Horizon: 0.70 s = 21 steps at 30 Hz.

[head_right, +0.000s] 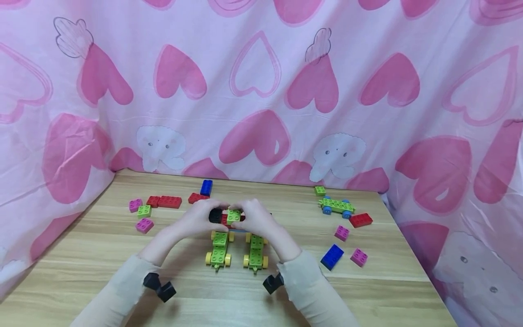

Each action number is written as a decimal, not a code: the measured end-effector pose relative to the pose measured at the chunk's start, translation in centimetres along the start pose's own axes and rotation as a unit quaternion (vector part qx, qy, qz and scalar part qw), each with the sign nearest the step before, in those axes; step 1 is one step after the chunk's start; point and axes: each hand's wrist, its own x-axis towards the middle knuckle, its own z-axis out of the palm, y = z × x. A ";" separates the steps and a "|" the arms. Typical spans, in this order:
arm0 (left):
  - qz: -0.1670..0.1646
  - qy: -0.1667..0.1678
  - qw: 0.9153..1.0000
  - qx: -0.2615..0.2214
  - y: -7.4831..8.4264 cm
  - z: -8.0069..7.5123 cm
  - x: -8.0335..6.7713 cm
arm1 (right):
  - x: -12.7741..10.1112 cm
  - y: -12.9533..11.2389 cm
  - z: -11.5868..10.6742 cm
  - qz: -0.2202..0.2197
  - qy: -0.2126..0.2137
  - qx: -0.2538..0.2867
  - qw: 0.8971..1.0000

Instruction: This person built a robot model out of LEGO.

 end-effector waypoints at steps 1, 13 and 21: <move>0.004 0.005 1.000 -0.001 0.0 -0.2 -0.2 | -0.1 0.0 0.0 0.000 0.000 -0.003 1.000; 0.030 0.090 0.995 0.019 -1.3 -5.0 -3.0 | -1.3 1.0 -0.5 0.026 0.024 0.013 0.999; -0.004 0.167 0.985 0.050 -4.9 -7.4 -5.1 | -2.4 2.4 -1.3 0.011 0.035 -0.003 0.999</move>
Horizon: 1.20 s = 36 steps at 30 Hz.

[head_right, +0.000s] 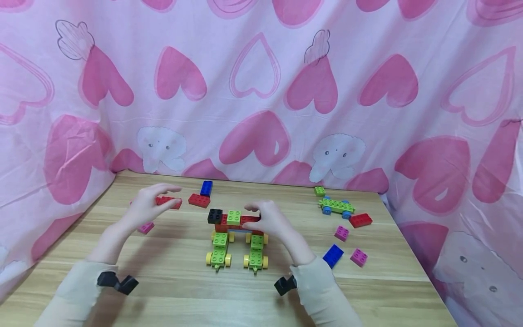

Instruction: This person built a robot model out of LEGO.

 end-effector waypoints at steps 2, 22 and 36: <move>-0.011 0.009 1.000 0.008 -1.2 -0.5 -0.4 | -0.2 0.3 0.0 -0.004 0.001 -0.004 1.000; -0.134 0.015 0.990 0.039 -10.0 -1.5 -3.9 | -0.3 1.3 0.5 0.021 -0.015 0.002 1.000; -0.167 -0.051 0.983 0.053 -12.1 -0.9 -4.9 | -0.5 1.4 0.7 0.017 -0.013 0.012 1.000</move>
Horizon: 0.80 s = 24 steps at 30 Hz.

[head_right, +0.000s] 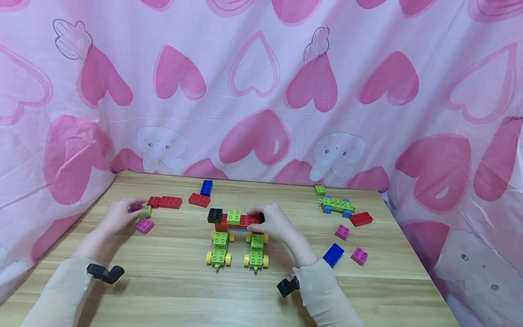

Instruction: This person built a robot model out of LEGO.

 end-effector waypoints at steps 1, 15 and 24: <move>-0.003 -0.005 1.000 -0.002 0.0 0.1 0.0 | 0.0 0.0 0.0 0.000 0.000 0.000 1.000; -0.016 -0.036 0.999 0.014 -0.2 0.4 0.2 | 0.0 0.1 0.1 0.006 -0.003 0.008 1.000; 0.034 -0.034 0.998 0.039 -0.3 0.3 0.2 | 0.0 0.1 0.0 0.010 -0.001 0.011 1.000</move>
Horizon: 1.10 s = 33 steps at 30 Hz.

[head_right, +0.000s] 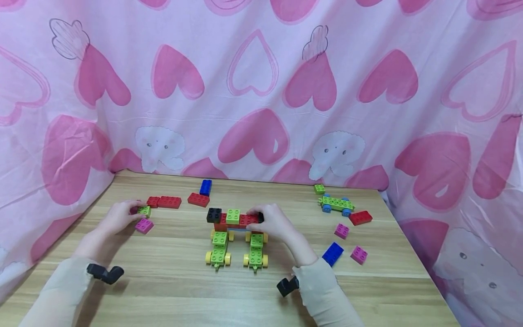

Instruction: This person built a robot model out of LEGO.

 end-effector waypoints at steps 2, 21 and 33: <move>0.002 0.001 1.000 0.001 0.0 -0.1 0.0 | 0.0 0.0 0.0 -0.001 0.000 0.000 1.000; 0.004 0.032 0.999 -0.015 5.3 -1.6 0.9 | -0.1 -0.1 -0.1 0.005 0.003 0.002 1.000; 0.086 0.087 0.991 -0.047 11.5 -1.0 2.0 | -0.4 -0.5 -0.5 0.005 0.051 0.024 0.998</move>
